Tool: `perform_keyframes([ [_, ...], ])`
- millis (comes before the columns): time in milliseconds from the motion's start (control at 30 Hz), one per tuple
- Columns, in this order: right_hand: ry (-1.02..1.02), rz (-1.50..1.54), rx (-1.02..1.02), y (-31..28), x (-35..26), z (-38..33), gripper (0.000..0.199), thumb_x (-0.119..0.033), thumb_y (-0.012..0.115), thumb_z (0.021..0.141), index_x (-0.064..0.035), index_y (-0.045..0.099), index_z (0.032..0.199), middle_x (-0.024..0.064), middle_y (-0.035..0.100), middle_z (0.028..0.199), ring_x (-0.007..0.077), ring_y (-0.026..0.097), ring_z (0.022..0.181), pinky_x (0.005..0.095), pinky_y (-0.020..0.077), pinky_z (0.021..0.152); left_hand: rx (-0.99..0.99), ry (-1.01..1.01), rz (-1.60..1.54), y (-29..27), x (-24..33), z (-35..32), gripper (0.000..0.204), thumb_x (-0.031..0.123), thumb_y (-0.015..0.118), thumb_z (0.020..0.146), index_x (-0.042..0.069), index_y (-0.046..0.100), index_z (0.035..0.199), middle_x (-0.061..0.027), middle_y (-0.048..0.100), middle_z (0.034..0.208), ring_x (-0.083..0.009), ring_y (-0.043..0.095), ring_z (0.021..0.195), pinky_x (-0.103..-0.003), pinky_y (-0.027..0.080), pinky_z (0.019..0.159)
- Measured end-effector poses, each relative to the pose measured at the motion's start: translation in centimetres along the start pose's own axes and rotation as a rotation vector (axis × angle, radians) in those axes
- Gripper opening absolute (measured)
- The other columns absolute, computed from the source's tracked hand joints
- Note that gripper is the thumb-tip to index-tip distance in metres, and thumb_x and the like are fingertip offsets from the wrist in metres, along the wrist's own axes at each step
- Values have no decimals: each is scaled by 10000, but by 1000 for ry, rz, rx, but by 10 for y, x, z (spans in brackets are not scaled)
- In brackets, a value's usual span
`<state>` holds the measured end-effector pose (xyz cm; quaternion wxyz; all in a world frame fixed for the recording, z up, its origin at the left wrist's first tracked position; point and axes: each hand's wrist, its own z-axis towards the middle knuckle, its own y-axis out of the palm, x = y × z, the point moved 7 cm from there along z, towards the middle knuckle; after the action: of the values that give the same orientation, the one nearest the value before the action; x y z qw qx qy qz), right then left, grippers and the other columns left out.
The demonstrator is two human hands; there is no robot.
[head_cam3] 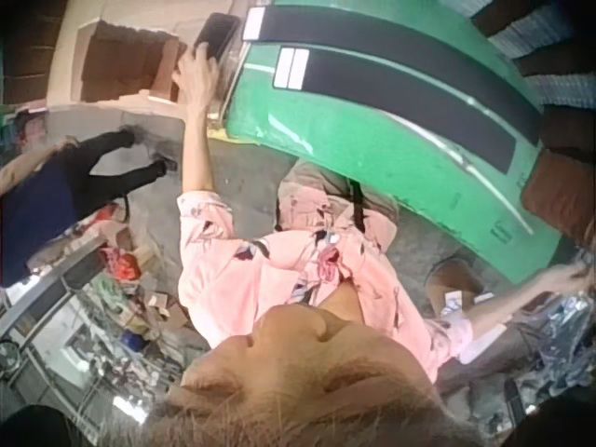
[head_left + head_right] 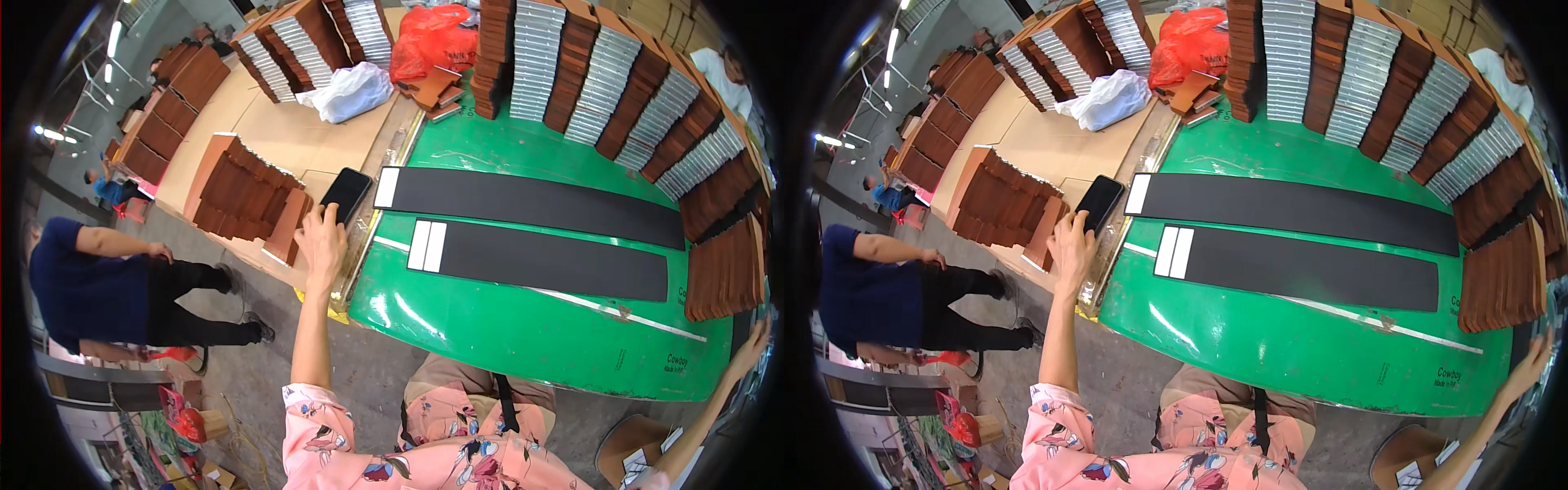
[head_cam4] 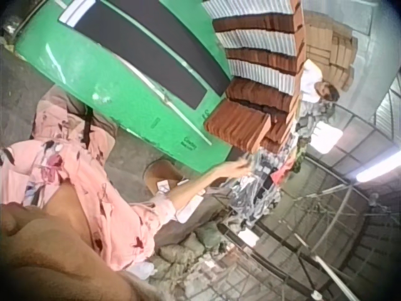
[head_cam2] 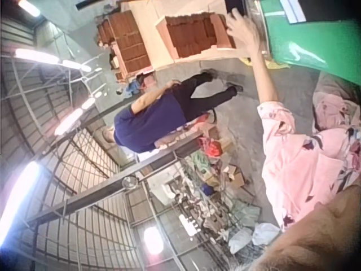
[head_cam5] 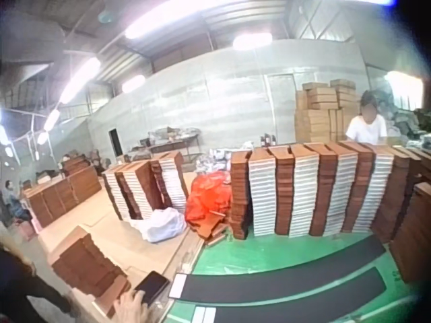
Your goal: The person fastens a waist strap buckle, arranges stacks of wooden blocks on the table, and peels adhesive pads from long strips to stick them onto the wooden blocks by hand.
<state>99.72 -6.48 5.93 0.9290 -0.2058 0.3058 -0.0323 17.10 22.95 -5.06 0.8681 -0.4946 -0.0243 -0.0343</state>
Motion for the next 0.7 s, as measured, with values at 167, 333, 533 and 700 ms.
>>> perform_keyframes([
  [167, -196, -20, -406, 55, -131, -112, 232, -37, 438, 934, 2, 526, 1145, 107, 529, 1134, 171, 524, 987, 271, 431, 848, -68, -217, 404, 14, -82, -10, 513, 215, 652, 715, 115, 478, 1187, -163, 531, 1077, -316, 519, 970, -479, 432, 769],
  [333, -302, 104, -684, 92, -191, -164, 138, 66, 479, 845, 36, 568, 946, 142, 570, 988, 210, 569, 872, 291, 461, 756, -223, -236, 273, 29, -126, -8, 559, 191, 639, 700, 60, 448, 1209, -182, 549, 1042, -352, 523, 967, -473, 457, 801],
  [533, -360, 325, -740, 120, -242, -190, 205, 141, 536, 716, 24, 590, 876, 140, 602, 896, 240, 603, 782, 296, 481, 659, -112, -238, 234, -6, -103, 1, 621, 182, 669, 609, 35, 480, 1182, -161, 555, 1001, -343, 519, 941, -452, 445, 817],
  [700, -429, 403, -752, 127, -288, -231, 226, 99, 581, 690, -12, 618, 883, 136, 614, 909, 275, 613, 813, 329, 499, 681, 228, 92, -15, -65, 20, -35, 566, 136, 644, 568, 69, 527, 1118, -104, 519, 995, -300, 461, 970, -474, 330, 840],
])
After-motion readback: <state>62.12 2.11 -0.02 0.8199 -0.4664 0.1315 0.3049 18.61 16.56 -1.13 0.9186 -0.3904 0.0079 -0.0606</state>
